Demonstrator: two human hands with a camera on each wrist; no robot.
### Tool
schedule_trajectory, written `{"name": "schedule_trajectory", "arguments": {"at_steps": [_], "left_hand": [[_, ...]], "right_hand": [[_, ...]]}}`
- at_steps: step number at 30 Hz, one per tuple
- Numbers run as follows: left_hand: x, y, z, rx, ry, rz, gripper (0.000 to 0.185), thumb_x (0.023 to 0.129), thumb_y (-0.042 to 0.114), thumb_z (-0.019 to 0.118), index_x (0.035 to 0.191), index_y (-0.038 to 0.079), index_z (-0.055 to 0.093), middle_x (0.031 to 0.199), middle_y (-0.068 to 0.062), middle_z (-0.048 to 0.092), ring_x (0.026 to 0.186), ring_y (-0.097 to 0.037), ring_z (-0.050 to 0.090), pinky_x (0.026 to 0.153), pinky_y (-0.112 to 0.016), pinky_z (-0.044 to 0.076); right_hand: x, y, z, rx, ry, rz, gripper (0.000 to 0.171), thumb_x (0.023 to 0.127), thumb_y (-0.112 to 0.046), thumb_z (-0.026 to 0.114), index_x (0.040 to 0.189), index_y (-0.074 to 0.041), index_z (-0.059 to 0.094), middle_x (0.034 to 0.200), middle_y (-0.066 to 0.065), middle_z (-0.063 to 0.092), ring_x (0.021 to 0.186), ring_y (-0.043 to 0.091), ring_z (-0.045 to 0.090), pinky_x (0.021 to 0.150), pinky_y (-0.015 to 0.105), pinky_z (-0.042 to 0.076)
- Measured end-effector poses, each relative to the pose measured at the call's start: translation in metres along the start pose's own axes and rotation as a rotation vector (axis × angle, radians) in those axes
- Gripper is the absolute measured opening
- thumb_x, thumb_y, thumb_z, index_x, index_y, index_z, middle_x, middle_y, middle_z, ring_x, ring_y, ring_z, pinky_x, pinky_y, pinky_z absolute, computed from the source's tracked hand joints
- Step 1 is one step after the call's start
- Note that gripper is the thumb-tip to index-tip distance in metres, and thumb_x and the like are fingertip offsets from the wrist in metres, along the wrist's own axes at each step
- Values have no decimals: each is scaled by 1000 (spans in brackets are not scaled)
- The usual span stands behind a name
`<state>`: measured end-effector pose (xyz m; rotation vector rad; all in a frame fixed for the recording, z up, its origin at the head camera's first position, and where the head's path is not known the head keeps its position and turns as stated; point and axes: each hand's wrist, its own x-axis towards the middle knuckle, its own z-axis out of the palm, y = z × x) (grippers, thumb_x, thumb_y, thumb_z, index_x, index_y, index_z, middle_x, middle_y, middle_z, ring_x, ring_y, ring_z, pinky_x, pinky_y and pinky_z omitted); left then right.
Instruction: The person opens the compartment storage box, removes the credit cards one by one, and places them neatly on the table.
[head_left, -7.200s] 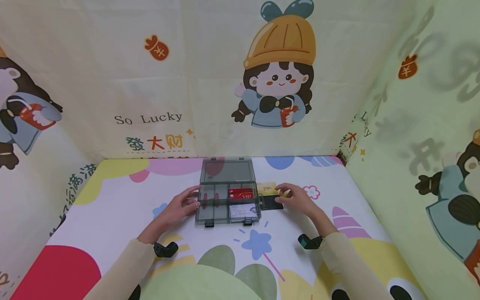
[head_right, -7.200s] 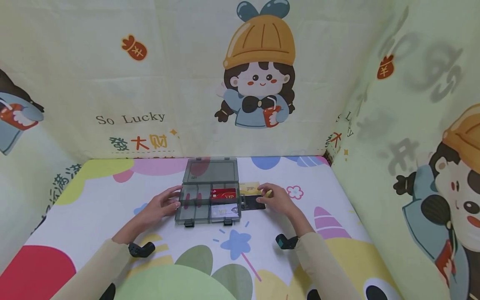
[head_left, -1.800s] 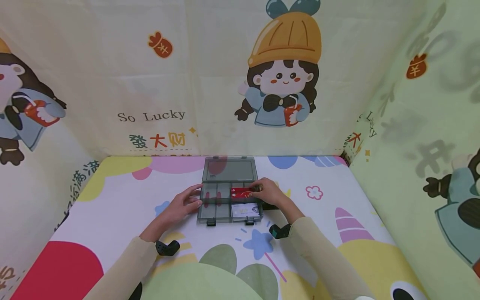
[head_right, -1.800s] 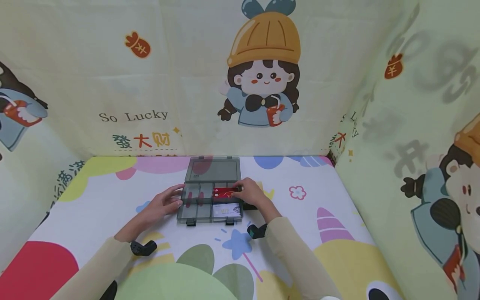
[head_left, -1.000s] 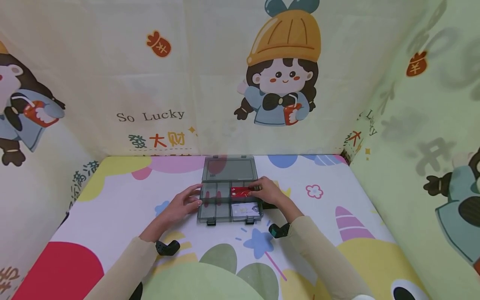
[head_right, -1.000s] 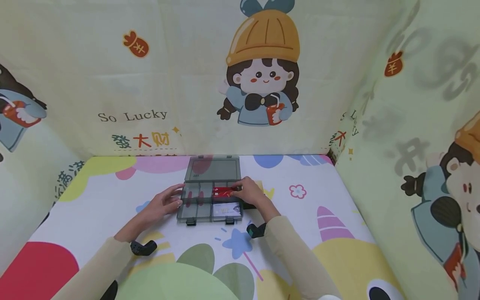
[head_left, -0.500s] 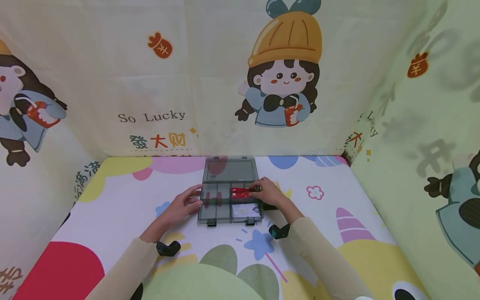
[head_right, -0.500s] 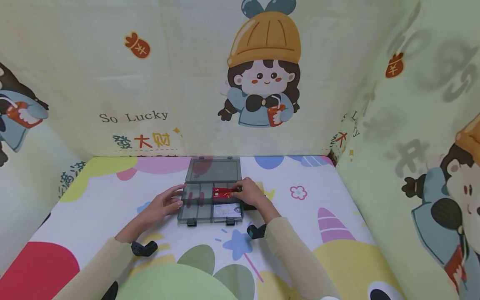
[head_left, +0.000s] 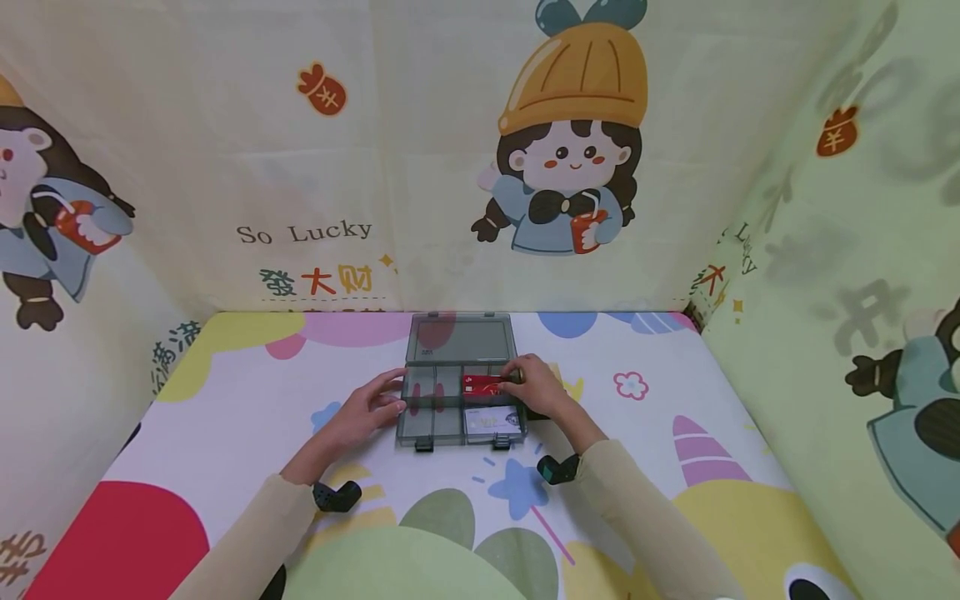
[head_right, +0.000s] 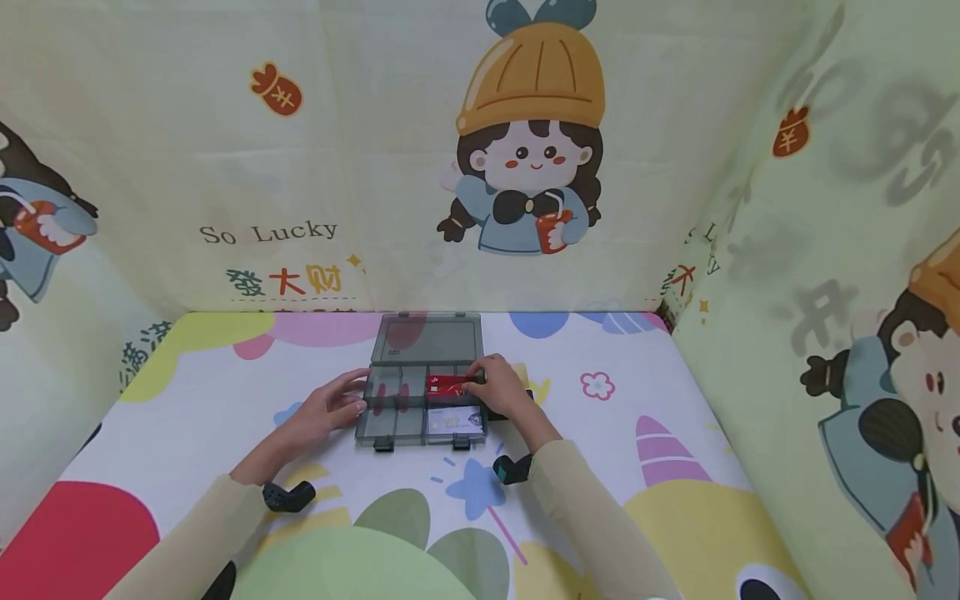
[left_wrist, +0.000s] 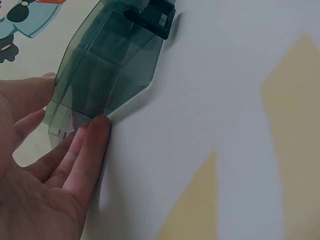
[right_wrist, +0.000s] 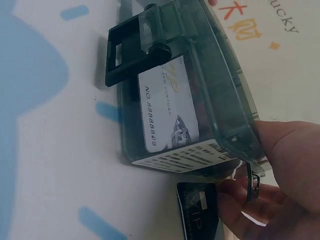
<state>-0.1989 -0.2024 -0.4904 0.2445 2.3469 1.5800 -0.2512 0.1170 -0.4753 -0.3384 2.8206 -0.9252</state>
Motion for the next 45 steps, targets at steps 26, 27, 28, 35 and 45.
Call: {"name": "schedule_trajectory", "arguments": {"at_steps": [26,27,28,35,45], "left_hand": [[2,-3,1,6,2,3,59,97,24,58,150,28,33,150,-16,40,124,-33,52,95,-41,54],[2,-3,1,7,3,4,59,97,24,59,150,28,33,150,-16,40,124,-33,53,95,-41,54],[2,-3,1,7,3,5,59,97,24,59,150,27,33,150,-16,41,123,-33,53,94,-40,54],[0,-2,0,22,-3,17,60,97,25,58,151,23,31,150,-19,39,125,-35,52,96,-41,54],[2,-2,1,27,6,4,61,98,20,57,152,20,29,151,-21,37,123,-35,52,95,-45,53]], "right_hand": [[0,-3,-5,-38,14,-32,21,84,-27,76,97,-12,71,151,17,33,111,33,60,99,46,49],[0,-3,-5,-35,21,-34,21,83,-28,76,96,-13,70,151,16,34,109,32,60,98,45,50],[0,-2,-5,-34,28,-35,21,83,-28,77,96,-13,70,151,15,34,108,31,60,97,45,50],[0,-2,-6,-124,6,-35,31,84,-37,75,105,-14,74,153,17,35,131,37,47,105,52,44],[2,-5,-8,-207,-42,-5,41,84,-44,72,114,-15,72,155,17,33,137,40,39,108,57,39]]}}
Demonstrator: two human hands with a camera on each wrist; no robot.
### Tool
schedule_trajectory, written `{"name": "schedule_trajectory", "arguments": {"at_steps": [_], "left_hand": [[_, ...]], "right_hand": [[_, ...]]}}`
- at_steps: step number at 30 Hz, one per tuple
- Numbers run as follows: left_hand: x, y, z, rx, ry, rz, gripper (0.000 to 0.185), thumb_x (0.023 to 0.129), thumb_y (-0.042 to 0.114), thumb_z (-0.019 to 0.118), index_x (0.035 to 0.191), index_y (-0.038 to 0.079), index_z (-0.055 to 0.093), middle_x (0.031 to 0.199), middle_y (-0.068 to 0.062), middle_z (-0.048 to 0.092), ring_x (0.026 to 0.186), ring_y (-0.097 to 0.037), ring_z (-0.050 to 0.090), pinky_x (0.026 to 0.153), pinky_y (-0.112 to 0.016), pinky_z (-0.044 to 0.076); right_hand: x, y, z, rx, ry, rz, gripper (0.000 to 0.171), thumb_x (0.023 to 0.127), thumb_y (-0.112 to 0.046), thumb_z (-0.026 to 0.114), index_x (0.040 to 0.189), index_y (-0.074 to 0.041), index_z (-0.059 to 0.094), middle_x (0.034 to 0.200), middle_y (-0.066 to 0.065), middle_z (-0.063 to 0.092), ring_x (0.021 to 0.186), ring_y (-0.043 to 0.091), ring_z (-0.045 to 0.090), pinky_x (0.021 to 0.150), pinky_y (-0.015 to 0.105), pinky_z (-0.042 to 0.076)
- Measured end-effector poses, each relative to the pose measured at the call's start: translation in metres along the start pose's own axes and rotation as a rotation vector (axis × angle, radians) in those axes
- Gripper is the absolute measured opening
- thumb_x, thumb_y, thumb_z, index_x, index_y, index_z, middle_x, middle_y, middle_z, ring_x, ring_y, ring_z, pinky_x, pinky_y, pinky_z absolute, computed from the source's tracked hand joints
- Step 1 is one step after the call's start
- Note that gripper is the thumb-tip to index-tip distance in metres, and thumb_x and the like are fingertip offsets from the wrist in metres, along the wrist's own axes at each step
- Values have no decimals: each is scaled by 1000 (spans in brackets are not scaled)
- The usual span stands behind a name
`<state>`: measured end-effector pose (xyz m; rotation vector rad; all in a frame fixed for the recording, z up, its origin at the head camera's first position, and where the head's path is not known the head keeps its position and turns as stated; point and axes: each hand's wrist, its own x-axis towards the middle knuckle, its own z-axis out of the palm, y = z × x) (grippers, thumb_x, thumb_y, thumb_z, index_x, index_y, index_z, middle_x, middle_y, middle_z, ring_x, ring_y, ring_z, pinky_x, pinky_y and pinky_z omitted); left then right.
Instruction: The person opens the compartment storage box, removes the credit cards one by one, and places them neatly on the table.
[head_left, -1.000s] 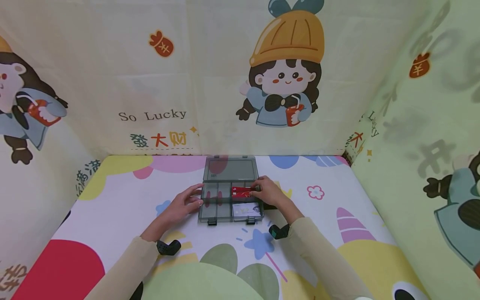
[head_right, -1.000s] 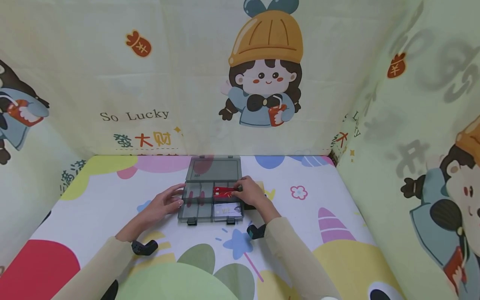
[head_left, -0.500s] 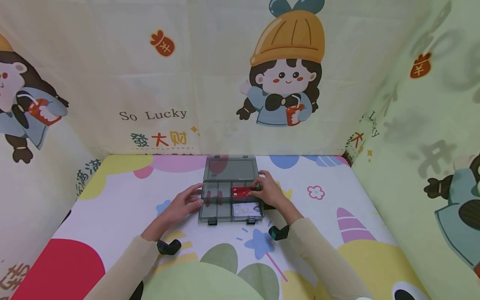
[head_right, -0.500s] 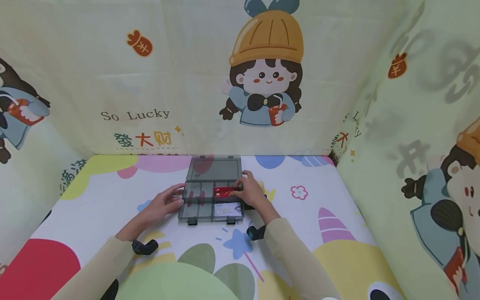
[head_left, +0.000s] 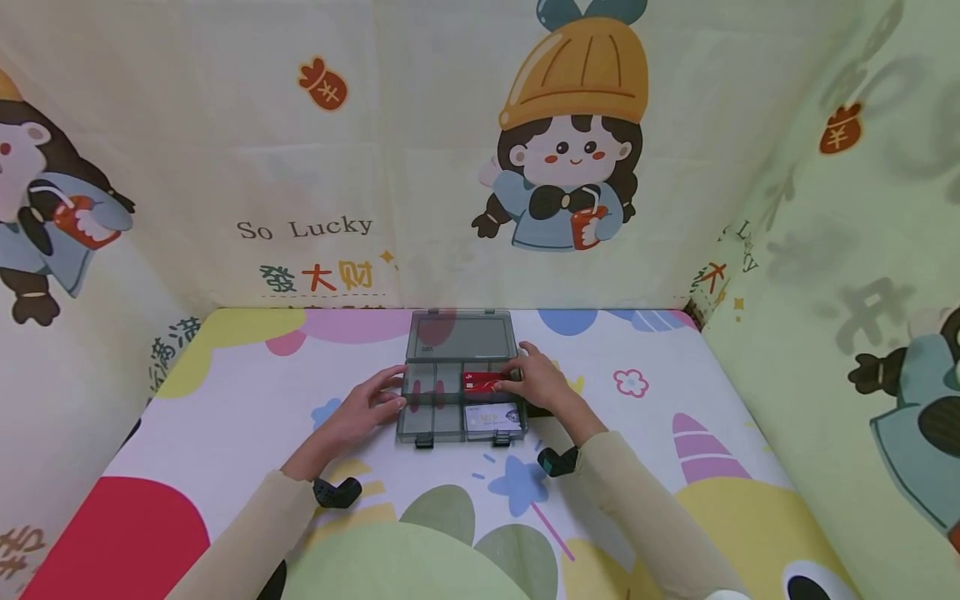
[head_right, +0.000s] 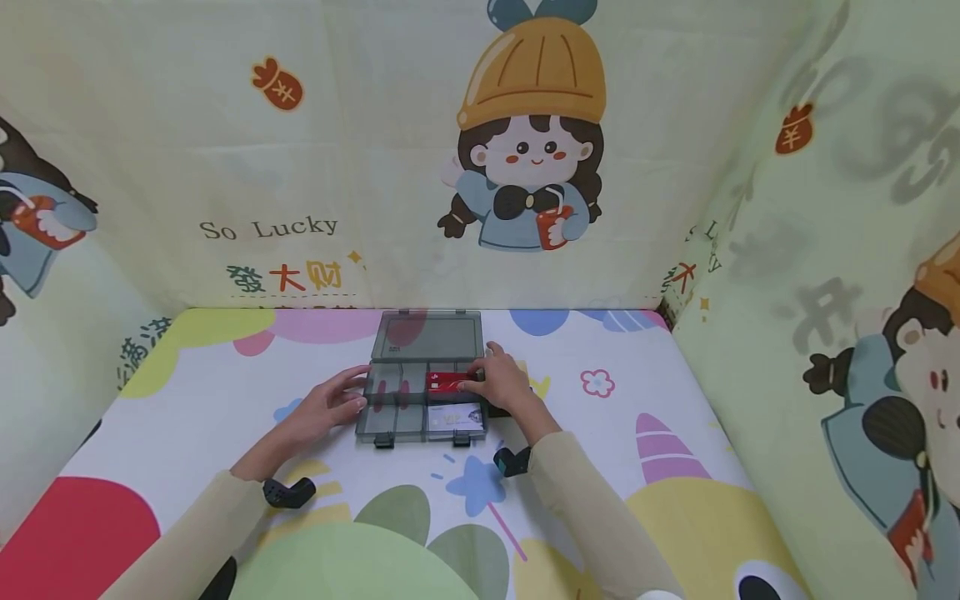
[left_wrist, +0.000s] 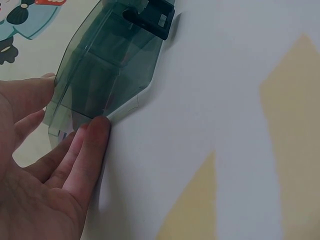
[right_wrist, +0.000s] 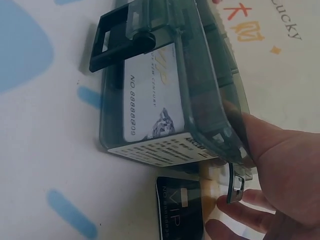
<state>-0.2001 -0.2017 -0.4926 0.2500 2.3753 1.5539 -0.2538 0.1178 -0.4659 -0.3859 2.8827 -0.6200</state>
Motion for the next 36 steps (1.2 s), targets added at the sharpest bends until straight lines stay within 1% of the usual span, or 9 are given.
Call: {"name": "schedule_trajectory", "arguments": {"at_steps": [8,12,15,19,26,31,36], "left_hand": [[-3,2,0,-20,-9,7,60,97,23,58,151,22,32,151,-20,38,124,-36,52,96,-44,53],[-3,2,0,-19,-10,19,60,98,23,57,152,21,30,150,-22,38,124,-36,52,95,-44,53],[-3,2,0,-21,-10,29,61,98,23,58,152,20,30,150,-22,38,125,-37,51,95,-44,54],[-2,0,0,-21,-10,26,60,97,23,58,151,21,32,150,-21,39,124,-36,52,95,-43,54],[0,-4,-2,-12,-2,9,59,98,23,58,151,24,32,150,-18,40,123,-33,53,94,-38,54],[0,-3,-1,-23,5,-8,59,97,25,59,150,27,33,150,-15,41,123,-32,53,95,-39,54],[0,-3,0,-7,6,3,60,97,24,58,151,25,32,149,-18,41,123,-33,53,94,-39,54]], "right_hand": [[0,1,0,-11,-4,-41,39,85,-42,71,113,-16,73,154,19,34,134,43,42,108,58,39],[0,0,0,-17,-10,-52,37,86,-42,71,111,-16,73,153,20,35,134,43,43,108,58,39],[0,-1,-1,7,-26,-50,35,87,-39,70,111,-14,71,154,21,32,135,43,41,109,57,39],[-1,-1,1,48,-46,-46,32,90,-36,67,111,-12,68,156,22,27,137,42,39,111,55,37],[-4,1,6,102,-12,-61,31,92,-34,65,112,-10,63,157,21,23,138,42,38,111,53,37],[-4,2,7,158,27,-68,27,90,-29,68,108,-10,62,157,20,24,135,41,42,111,52,38],[-3,3,8,184,43,-60,29,87,-29,72,105,-9,62,155,20,27,135,39,44,111,50,39]]}}
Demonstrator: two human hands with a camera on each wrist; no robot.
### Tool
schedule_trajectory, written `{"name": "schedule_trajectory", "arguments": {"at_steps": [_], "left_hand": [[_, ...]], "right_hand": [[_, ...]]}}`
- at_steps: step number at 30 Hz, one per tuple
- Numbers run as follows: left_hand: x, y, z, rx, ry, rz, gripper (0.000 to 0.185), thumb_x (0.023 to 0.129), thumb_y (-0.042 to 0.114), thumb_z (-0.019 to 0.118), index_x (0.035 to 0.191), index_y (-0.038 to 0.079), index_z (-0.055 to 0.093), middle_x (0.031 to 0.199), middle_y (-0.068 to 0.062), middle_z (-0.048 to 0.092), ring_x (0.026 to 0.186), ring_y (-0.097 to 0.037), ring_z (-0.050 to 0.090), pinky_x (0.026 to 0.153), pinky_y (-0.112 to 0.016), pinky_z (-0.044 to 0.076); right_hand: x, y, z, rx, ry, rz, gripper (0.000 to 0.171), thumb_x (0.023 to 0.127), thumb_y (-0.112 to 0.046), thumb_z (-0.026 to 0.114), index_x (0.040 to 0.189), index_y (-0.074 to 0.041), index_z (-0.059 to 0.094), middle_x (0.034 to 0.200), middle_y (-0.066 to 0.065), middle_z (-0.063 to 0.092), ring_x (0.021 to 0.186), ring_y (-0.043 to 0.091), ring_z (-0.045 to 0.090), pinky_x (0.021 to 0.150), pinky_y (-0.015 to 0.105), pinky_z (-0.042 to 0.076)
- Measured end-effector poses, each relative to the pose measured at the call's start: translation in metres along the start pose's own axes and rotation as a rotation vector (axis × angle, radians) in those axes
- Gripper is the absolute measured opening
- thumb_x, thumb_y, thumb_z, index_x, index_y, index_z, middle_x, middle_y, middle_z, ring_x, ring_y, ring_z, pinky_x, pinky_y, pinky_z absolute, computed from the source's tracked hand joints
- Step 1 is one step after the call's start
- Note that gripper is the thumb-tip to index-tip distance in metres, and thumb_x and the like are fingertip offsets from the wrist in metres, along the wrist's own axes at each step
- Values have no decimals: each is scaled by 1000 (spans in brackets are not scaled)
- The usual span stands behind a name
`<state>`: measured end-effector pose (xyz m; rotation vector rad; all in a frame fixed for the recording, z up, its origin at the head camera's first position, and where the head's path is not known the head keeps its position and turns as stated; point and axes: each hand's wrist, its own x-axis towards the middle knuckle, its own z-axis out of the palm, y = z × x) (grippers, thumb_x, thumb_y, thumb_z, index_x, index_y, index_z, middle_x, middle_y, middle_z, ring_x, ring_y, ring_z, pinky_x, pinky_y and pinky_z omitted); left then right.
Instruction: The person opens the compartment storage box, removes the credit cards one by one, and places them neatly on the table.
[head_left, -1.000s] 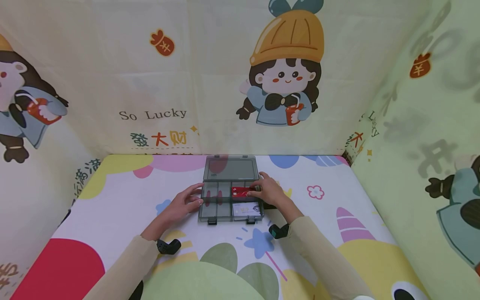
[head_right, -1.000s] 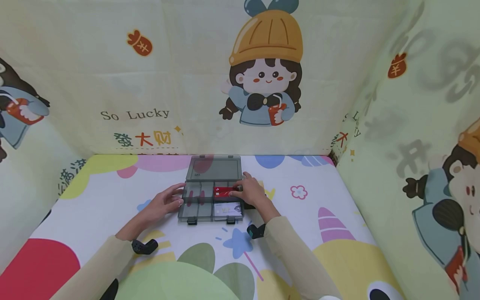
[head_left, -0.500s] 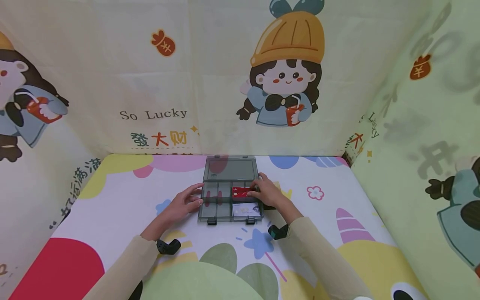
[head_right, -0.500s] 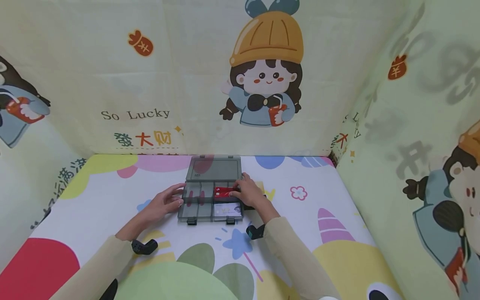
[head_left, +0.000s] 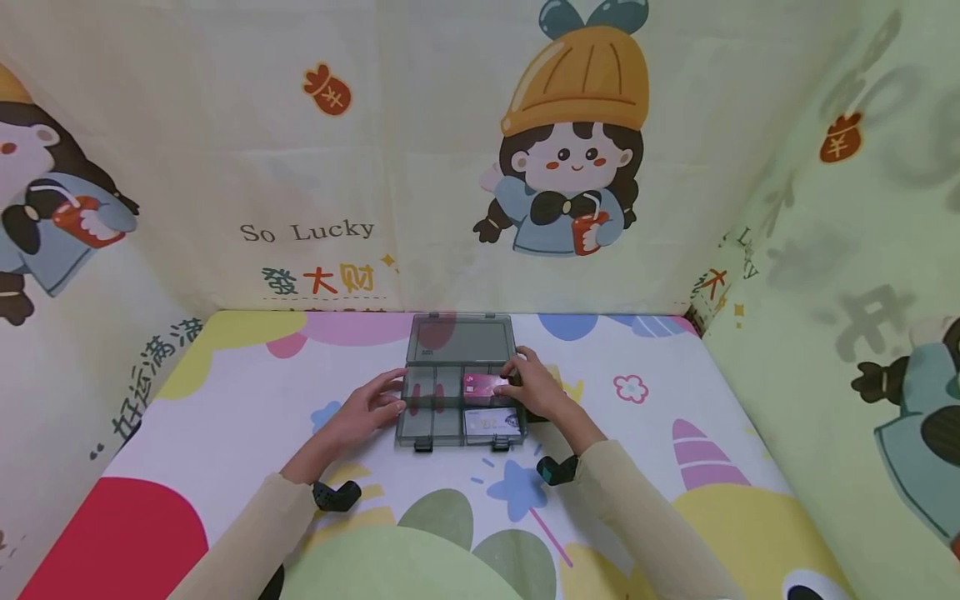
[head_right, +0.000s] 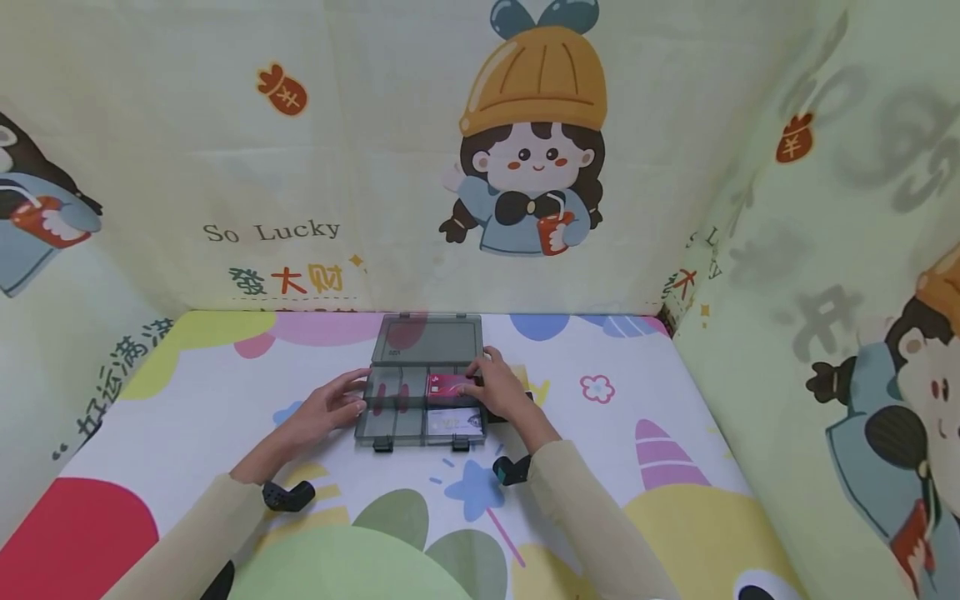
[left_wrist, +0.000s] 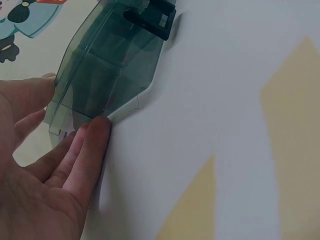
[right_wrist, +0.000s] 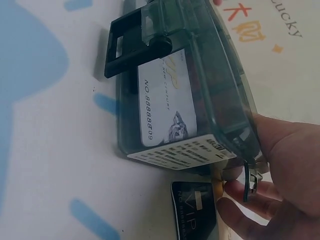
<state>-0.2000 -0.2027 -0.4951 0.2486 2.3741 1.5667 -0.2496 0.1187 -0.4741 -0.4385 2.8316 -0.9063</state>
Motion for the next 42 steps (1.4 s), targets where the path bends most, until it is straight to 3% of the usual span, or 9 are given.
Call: {"name": "schedule_trajectory", "arguments": {"at_steps": [9,18,26,29,33,42], "left_hand": [[0,-1,1,13,7,0,60,97,24,59,151,24,33,149,-18,41,121,-32,54,93,-38,55],[-2,0,1,1,8,11,60,97,26,59,151,23,32,149,-20,41,123,-34,53,93,-37,55],[-1,3,2,-2,5,-1,60,97,26,59,150,24,33,149,-18,42,123,-33,53,94,-38,54],[-1,2,2,4,5,4,60,97,27,59,150,24,34,148,-18,43,122,-33,54,93,-38,55],[-2,2,3,1,-3,4,58,97,27,59,149,26,35,148,-17,43,124,-33,53,93,-39,54],[-2,3,1,6,-18,28,57,97,28,58,149,23,36,149,-19,42,123,-34,52,93,-38,54]], "right_hand": [[0,2,0,100,9,24,30,85,-24,74,100,-11,52,146,15,37,124,31,45,107,46,44],[-2,4,-7,143,8,-5,21,88,-18,71,87,-10,52,154,21,31,143,39,31,112,53,36],[-5,10,-12,165,56,-45,10,90,-17,68,85,-14,60,145,15,46,114,31,58,102,51,46],[-6,9,-13,151,79,-78,9,88,-17,71,83,-14,63,127,13,56,100,26,57,89,43,49],[-8,9,-13,112,97,-78,9,86,-18,73,82,-16,65,108,8,59,85,20,50,74,33,42],[-7,11,-13,169,125,-91,8,89,-16,69,83,-13,65,117,10,58,83,19,55,72,30,47]]}}
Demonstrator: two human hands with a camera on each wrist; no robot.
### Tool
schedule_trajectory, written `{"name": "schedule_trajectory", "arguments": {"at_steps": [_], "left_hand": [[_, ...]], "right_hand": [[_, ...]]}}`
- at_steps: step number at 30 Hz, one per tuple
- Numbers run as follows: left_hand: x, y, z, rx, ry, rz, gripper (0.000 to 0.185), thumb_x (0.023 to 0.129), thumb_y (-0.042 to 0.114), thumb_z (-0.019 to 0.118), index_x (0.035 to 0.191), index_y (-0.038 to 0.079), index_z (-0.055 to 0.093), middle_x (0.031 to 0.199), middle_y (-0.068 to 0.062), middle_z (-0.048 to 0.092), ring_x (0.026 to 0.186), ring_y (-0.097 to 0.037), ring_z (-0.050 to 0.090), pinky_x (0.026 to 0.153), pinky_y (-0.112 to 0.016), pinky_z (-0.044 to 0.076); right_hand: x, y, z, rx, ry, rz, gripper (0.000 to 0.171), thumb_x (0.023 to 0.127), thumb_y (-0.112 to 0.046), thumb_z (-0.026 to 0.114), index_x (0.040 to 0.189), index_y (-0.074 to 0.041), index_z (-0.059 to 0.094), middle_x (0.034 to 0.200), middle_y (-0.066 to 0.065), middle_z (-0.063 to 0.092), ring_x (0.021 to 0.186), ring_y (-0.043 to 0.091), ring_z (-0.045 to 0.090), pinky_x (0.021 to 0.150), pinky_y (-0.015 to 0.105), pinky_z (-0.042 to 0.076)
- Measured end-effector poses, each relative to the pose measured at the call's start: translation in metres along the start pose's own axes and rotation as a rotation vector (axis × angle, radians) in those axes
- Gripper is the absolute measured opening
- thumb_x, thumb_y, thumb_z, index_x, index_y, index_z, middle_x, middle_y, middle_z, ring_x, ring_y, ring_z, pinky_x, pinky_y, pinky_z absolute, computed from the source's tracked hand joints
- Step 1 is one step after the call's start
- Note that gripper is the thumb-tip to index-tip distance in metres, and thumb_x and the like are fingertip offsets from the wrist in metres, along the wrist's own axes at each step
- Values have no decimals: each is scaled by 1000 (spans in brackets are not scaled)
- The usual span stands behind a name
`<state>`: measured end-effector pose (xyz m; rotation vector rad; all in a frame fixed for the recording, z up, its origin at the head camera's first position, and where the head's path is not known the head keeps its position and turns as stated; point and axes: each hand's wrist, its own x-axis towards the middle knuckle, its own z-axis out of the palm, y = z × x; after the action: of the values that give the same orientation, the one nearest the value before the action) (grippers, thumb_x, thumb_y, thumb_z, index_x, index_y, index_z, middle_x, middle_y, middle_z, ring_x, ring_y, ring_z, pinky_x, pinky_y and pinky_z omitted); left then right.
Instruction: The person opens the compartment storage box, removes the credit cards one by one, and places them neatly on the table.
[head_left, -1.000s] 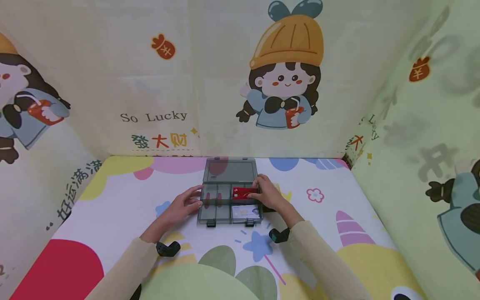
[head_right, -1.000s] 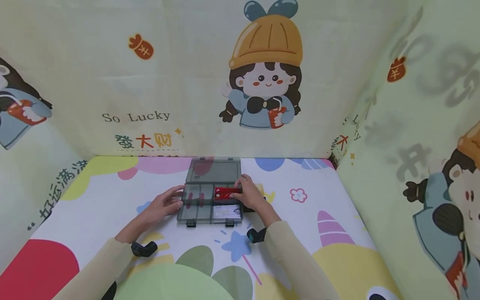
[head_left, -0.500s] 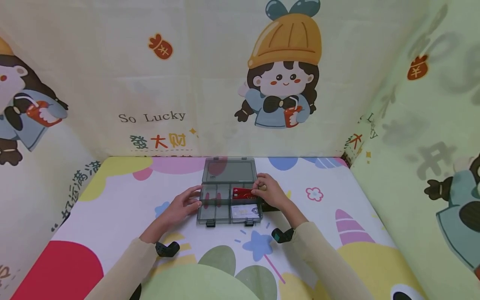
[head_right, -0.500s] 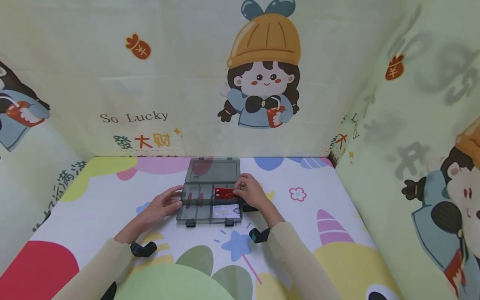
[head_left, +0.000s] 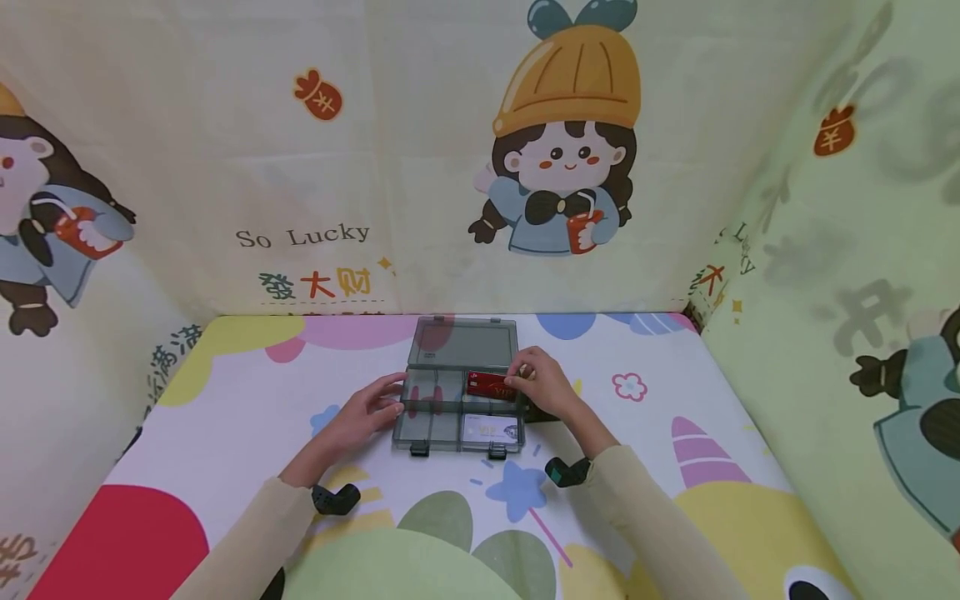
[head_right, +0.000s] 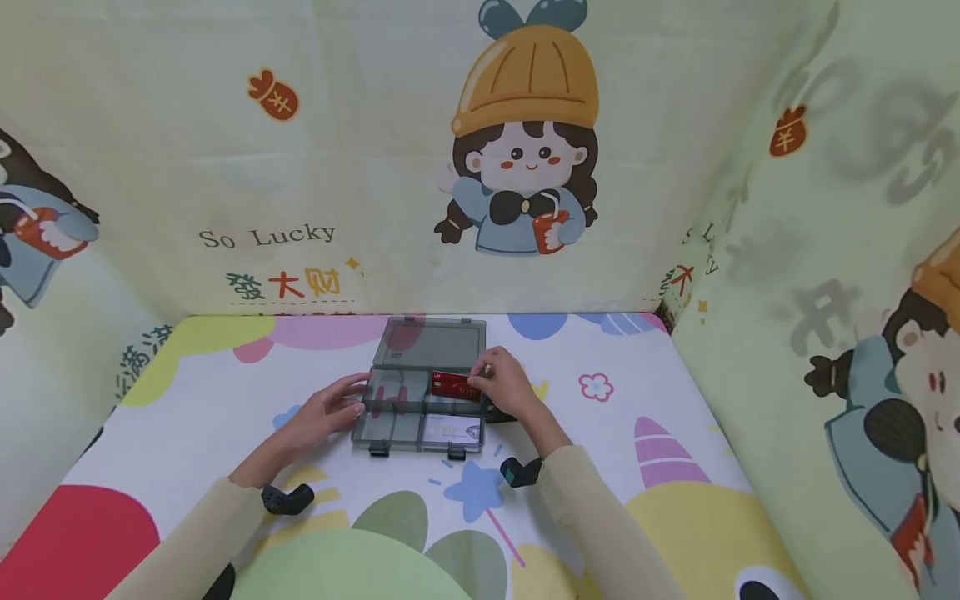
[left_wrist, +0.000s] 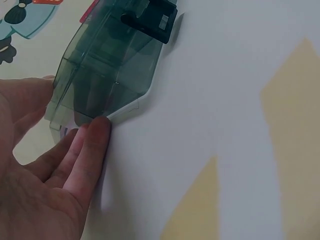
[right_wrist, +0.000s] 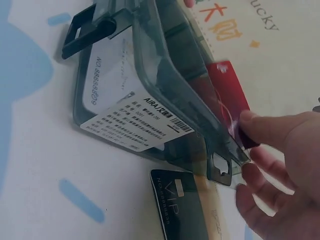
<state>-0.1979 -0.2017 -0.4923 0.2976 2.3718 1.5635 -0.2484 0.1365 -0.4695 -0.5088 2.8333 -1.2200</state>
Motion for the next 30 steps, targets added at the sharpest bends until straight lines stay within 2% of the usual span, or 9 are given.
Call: {"name": "schedule_trajectory", "arguments": {"at_steps": [7,15,18,24,30], "left_hand": [[0,-4,0,-7,-11,34,57,97,30,58,150,19,36,151,-21,39,125,-36,50,92,-33,52],[-2,-1,0,-6,-1,11,57,98,28,57,150,19,35,151,-21,37,129,-38,48,98,-44,51],[-2,0,0,0,8,7,56,98,27,57,149,20,36,152,-20,37,128,-37,49,97,-45,52],[-3,0,-1,5,16,20,56,98,22,57,150,17,35,153,-19,36,124,-36,52,93,-41,55],[-1,-1,-2,30,30,31,56,97,24,58,149,17,38,152,-18,39,123,-36,53,94,-41,54]], "right_hand": [[2,-1,0,19,12,22,8,90,-15,69,85,-11,64,121,11,57,86,20,59,73,32,51],[9,-1,0,72,1,67,7,91,-17,68,86,-12,65,124,9,58,96,25,60,83,39,54],[10,-1,0,74,-1,85,7,91,-17,67,87,-12,65,123,9,58,98,26,60,85,40,54],[11,-4,1,84,2,105,8,91,-18,68,89,-11,64,120,9,58,99,26,59,83,38,54],[11,-4,0,95,14,120,8,91,-18,67,92,-10,63,121,10,58,100,26,60,79,35,54]]}}
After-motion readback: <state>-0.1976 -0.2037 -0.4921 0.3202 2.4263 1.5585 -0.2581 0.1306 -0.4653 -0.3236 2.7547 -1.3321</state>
